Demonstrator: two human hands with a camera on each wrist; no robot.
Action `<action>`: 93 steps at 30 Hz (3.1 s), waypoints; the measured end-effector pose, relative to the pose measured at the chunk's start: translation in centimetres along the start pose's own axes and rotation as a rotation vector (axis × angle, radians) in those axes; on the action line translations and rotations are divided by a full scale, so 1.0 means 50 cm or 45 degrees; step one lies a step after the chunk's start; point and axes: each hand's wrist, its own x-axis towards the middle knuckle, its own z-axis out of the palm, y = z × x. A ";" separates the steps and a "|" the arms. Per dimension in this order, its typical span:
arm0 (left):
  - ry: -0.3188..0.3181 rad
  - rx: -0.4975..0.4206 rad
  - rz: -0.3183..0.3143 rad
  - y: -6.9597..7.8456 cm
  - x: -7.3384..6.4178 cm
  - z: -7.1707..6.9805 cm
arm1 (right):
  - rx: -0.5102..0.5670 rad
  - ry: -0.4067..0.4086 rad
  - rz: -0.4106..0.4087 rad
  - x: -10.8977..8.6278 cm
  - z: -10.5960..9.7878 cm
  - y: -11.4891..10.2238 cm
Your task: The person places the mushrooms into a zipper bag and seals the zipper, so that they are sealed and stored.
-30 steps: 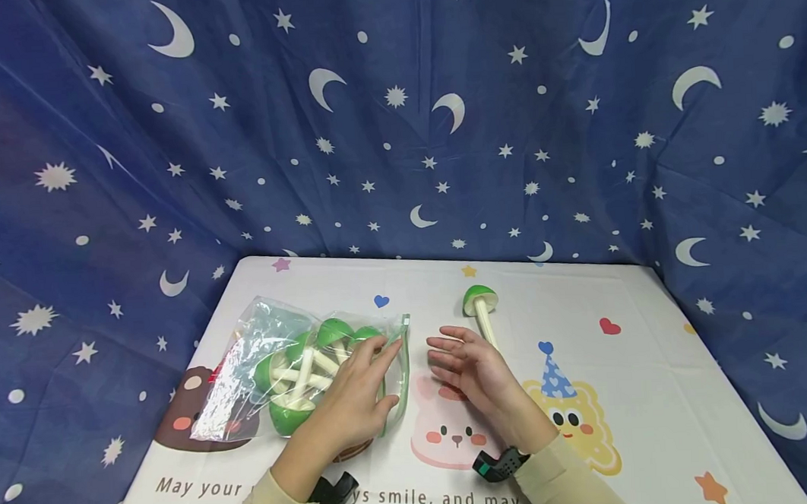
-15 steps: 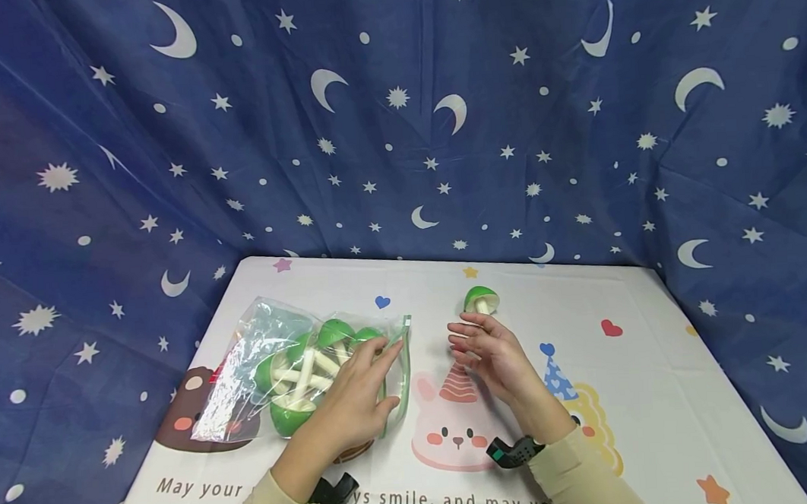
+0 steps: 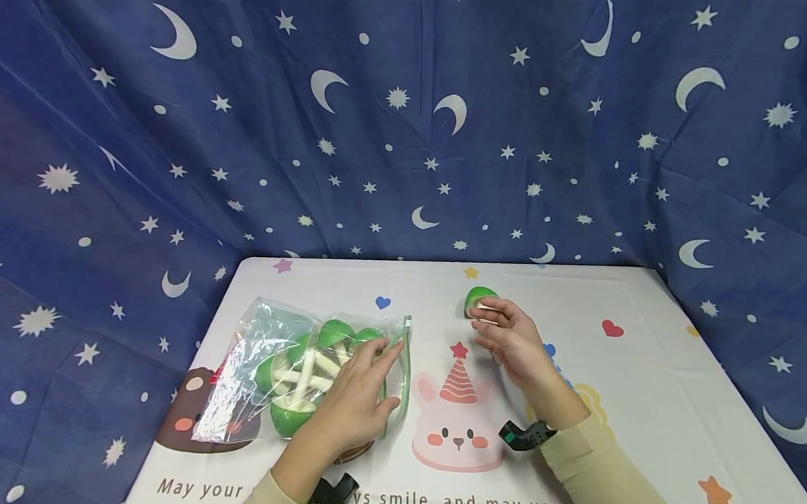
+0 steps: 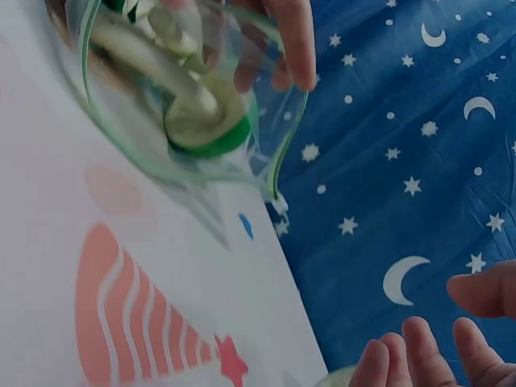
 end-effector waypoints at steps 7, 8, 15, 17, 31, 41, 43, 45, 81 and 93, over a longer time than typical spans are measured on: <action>-0.005 -0.005 -0.007 0.001 -0.002 -0.001 | -0.157 0.130 -0.052 0.021 -0.018 -0.002; -0.006 -0.003 -0.007 0.001 -0.002 -0.001 | -0.163 0.141 -0.063 0.024 -0.020 -0.001; -0.008 0.001 -0.008 0.000 -0.002 -0.001 | -0.273 0.212 -0.113 0.045 -0.037 0.002; -0.010 0.002 -0.008 -0.001 -0.003 -0.001 | -0.313 0.235 -0.112 0.052 -0.042 0.004; -0.010 -0.009 -0.009 -0.001 -0.002 -0.003 | -0.521 0.314 -0.055 0.096 -0.056 0.012; -0.022 0.000 -0.025 -0.002 -0.003 -0.003 | -0.457 0.332 0.022 0.131 -0.053 0.028; -0.021 0.005 -0.024 -0.003 -0.003 -0.002 | -0.434 0.336 0.041 0.136 -0.053 0.031; -0.017 0.005 -0.020 -0.003 -0.002 -0.001 | -0.403 0.340 0.067 0.141 -0.055 0.033; 0.003 0.023 -0.003 -0.002 -0.001 0.001 | -0.401 0.286 0.089 0.147 -0.032 0.036; 0.001 0.019 -0.009 0.000 -0.002 0.001 | -0.357 0.312 0.038 0.119 -0.018 0.032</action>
